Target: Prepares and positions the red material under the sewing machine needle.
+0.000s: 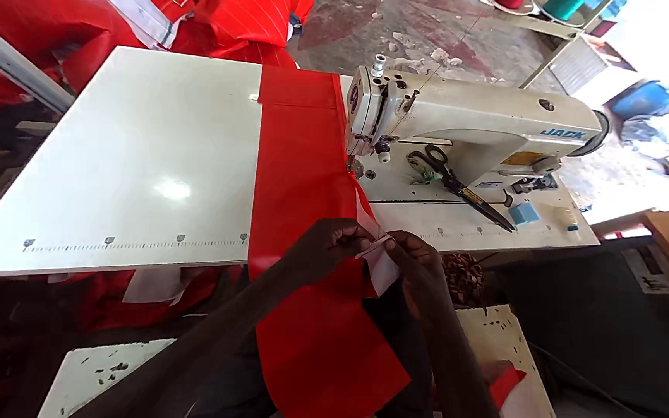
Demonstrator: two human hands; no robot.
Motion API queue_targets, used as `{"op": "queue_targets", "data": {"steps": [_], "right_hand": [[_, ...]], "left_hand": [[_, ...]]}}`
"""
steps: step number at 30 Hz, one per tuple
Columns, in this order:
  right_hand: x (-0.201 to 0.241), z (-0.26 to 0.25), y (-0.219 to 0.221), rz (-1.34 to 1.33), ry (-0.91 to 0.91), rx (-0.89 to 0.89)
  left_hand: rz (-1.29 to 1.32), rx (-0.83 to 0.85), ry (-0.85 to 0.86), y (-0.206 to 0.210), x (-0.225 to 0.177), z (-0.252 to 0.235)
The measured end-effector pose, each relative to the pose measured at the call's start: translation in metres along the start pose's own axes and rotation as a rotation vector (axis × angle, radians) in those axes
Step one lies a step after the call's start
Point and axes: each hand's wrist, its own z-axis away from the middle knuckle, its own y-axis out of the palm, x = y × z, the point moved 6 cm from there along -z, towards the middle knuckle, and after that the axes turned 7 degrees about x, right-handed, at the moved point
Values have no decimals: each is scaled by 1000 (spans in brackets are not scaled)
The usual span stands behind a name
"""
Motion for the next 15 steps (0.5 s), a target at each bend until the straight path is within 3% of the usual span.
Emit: {"op": "queue_targets", "data": {"steps": [15], "right_hand": [[-13,-7,-1,-117,91,22]], "left_hand": [[125,62,-31,-8,1,-2]]}}
